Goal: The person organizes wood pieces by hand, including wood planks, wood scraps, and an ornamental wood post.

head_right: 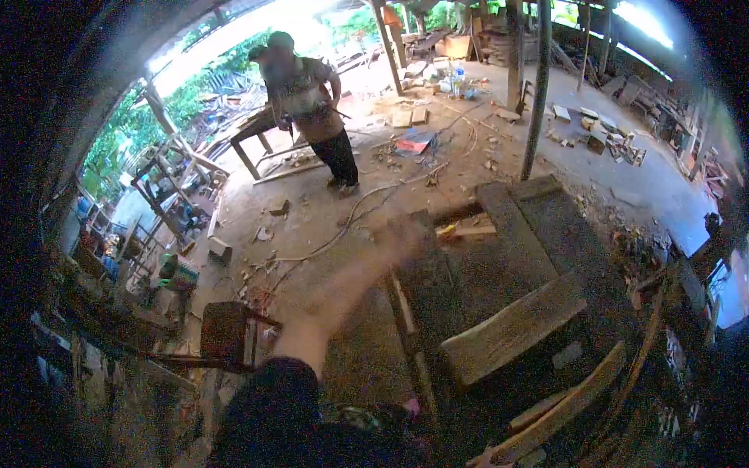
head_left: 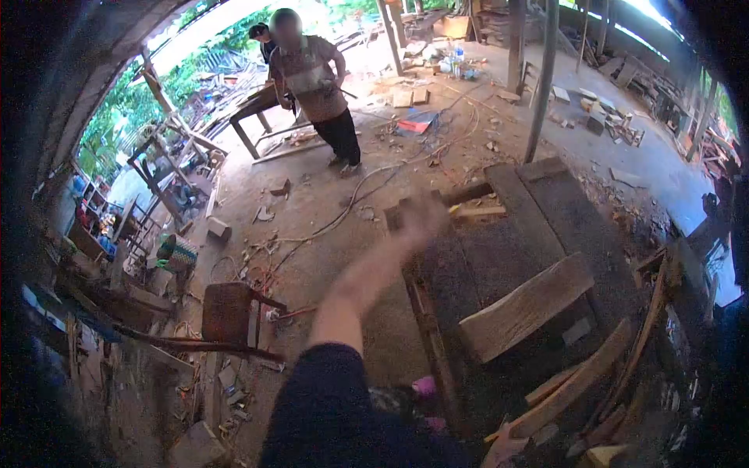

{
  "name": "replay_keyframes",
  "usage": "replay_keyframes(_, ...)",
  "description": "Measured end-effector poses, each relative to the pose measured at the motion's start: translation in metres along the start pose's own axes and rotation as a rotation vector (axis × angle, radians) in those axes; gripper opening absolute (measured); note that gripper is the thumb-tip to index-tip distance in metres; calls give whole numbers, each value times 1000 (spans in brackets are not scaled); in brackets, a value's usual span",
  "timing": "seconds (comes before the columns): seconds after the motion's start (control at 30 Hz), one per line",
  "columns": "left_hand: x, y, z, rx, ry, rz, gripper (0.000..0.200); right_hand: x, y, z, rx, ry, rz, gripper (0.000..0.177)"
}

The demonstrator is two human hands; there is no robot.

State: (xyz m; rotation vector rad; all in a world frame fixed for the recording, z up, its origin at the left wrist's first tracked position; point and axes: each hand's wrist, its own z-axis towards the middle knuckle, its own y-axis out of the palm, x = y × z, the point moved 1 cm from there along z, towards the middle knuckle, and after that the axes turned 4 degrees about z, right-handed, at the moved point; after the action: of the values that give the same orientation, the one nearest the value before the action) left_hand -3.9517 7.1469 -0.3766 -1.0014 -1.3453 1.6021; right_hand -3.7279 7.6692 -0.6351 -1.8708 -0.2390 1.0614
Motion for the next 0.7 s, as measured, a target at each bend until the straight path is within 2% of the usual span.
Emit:
replay_keyframes(0.03,-61,-9,11,144,-380,-380,35,6,-8,-12,24,18,-50,68)
replay_keyframes(0.07,-92,-5,38,556,-539,-661,55,-34,-33,-27,-125,62,149,65)
replay_keyframes(0.1,-173,-1,-14,412,-16,-1277,55,-80,-58,-43,-258,126,347,62)
replay_keyframes(0.13,-139,7,-12,336,0,-1307,55,-66,-52,-39,-298,-199,506,47)
replay_keyframes(0.17,-92,16,-6,261,-2,-1290,54,-56,-42,-33,-462,-63,720,44)
replay_keyframes(0.2,-34,23,2,179,25,-1288,54,-44,-32,-26,-408,-33,470,27)
replay_keyframes(0.23,32,20,4,94,71,-1296,53,-25,-8,-22,-144,-323,460,35)
replay_keyframes(0.27,45,20,-9,19,128,-1303,53,-63,-26,-42,-64,-253,365,47)
replay_keyframes(0.3,18,18,-23,-49,184,-1303,53,-66,-18,-46,-36,-140,477,55)
replay_keyframes(0.33,-5,22,-29,-112,236,-1288,52,-62,-4,-43,13,-213,373,66)
replay_keyframes(0.37,-16,27,-61,-167,286,-1261,52,-58,6,-41,-109,-62,311,74)
replay_keyframes(0.4,-16,30,-52,-212,333,-1218,52,-93,-19,-45,-158,-205,382,82)
replay_keyframes(0.47,-24,40,-48,-258,410,-1105,52,-83,-5,-47,-245,-34,96,101)
replay_keyframes(0.5,-27,44,-57,-254,439,-1041,53,-79,-14,-47,-214,16,105,101)
replay_keyframes(0.57,21,47,-21,-211,480,-911,53,-84,-43,-52,-369,-100,-70,108)
replay_keyframes(0.6,58,51,6,-191,515,-860,53,-81,-75,-62,-244,-113,-107,99)
replay_keyframes(0.63,73,53,17,-155,514,-802,54,-69,-85,-67,-231,-94,-106,99)
replay_keyframes(0.7,88,65,16,-126,525,-739,54,-34,-93,-77,-114,-50,-302,101)
